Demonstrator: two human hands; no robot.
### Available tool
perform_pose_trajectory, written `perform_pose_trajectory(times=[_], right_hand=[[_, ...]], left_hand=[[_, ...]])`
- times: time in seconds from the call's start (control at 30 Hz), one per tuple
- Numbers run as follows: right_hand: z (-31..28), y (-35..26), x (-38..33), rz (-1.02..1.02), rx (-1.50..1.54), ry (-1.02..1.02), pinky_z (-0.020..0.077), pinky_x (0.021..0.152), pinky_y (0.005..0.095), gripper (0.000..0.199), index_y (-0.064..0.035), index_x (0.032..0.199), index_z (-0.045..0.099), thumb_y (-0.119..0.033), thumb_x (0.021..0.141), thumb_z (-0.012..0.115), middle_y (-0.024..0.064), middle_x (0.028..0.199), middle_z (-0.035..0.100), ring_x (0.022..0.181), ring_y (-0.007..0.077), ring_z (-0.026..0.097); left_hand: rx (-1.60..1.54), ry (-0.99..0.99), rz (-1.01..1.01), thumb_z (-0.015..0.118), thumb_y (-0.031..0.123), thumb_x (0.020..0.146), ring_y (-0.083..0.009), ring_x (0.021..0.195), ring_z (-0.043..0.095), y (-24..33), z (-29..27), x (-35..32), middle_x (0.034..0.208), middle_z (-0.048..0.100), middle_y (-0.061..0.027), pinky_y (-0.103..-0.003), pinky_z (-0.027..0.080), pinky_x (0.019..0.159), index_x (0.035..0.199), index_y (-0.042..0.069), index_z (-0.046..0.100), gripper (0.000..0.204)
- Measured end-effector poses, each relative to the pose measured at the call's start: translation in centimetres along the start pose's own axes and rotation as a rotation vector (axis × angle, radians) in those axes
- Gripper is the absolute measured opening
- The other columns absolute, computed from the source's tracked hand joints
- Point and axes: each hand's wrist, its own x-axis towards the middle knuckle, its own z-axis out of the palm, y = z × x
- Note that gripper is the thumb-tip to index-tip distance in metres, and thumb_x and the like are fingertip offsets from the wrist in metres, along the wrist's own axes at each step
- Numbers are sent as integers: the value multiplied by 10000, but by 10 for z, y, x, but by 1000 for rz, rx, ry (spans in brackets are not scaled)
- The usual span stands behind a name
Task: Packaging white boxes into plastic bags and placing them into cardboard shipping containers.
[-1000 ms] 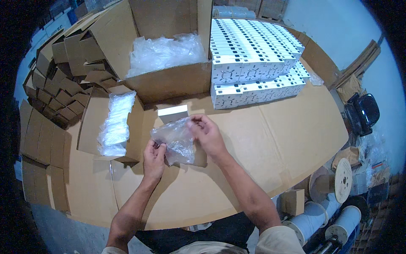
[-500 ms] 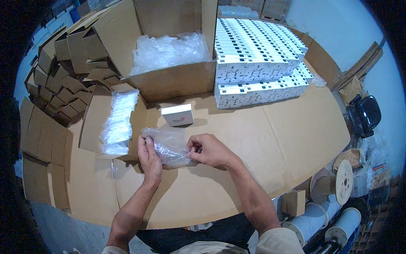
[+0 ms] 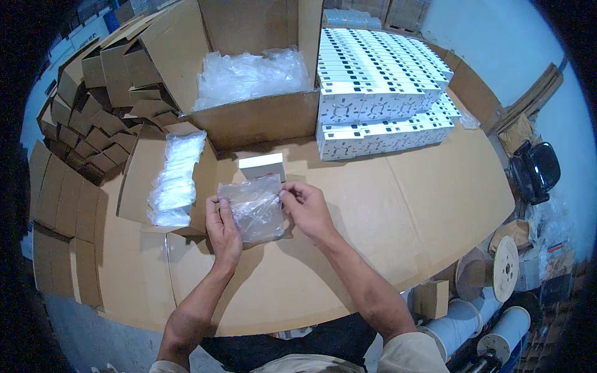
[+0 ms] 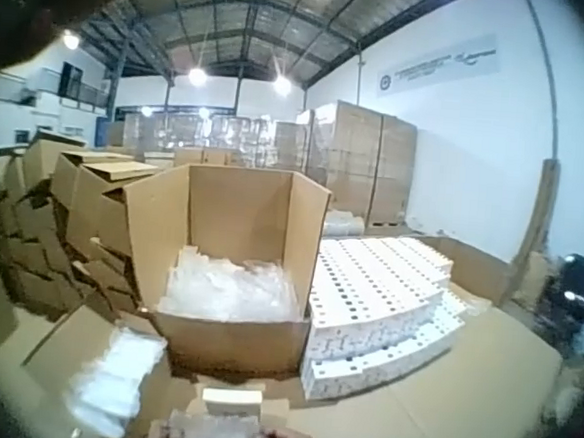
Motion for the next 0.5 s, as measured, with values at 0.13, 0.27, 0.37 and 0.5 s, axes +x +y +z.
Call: perform_pose_trajectory(times=[0.13, 0.27, 0.37, 0.5], right_hand=[[5, -9, -1, -8, 218, 145, 469, 620, 232, 139, 12, 1000, 672, -101, 972, 596, -9, 760, 623, 659, 70, 558], [11, -14, -8, 22, 78, 38, 490, 677, 232, 186, 26, 1049, 683, -143, 989, 631, 29, 866, 680, 771, 61, 596], [14, -7, -8, 52, -22, -2, 500, 708, 235, 227, 26, 1082, 690, -180, 995, 653, 47, 939, 703, 843, 60, 609], [12, -3, -4, 6, 263, 71, 498, 739, 233, 224, 18, 1092, 691, -183, 1013, 634, 29, 948, 707, 855, 64, 609]], left_hand=[[85, 29, 117, 428, 245, 1097, -151, 826, 552, 0, 0, 1, 910, 572, -87, -322, 475, 768, 1103, -9, 514, 267], [105, 5, 117, 434, 229, 1093, -137, 841, 566, -4, 0, 0, 939, 582, -85, -305, 480, 762, 1123, 7, 501, 234], [-8, -76, 16, 503, 180, 1062, -112, 837, 590, -3, 0, -3, 977, 609, -86, -273, 494, 718, 1152, 21, 489, 183], [-40, -104, 93, 663, 95, 949, -90, 697, 620, -2, 11, -7, 868, 668, -90, -240, 492, 582, 1146, -5, 501, 274]])
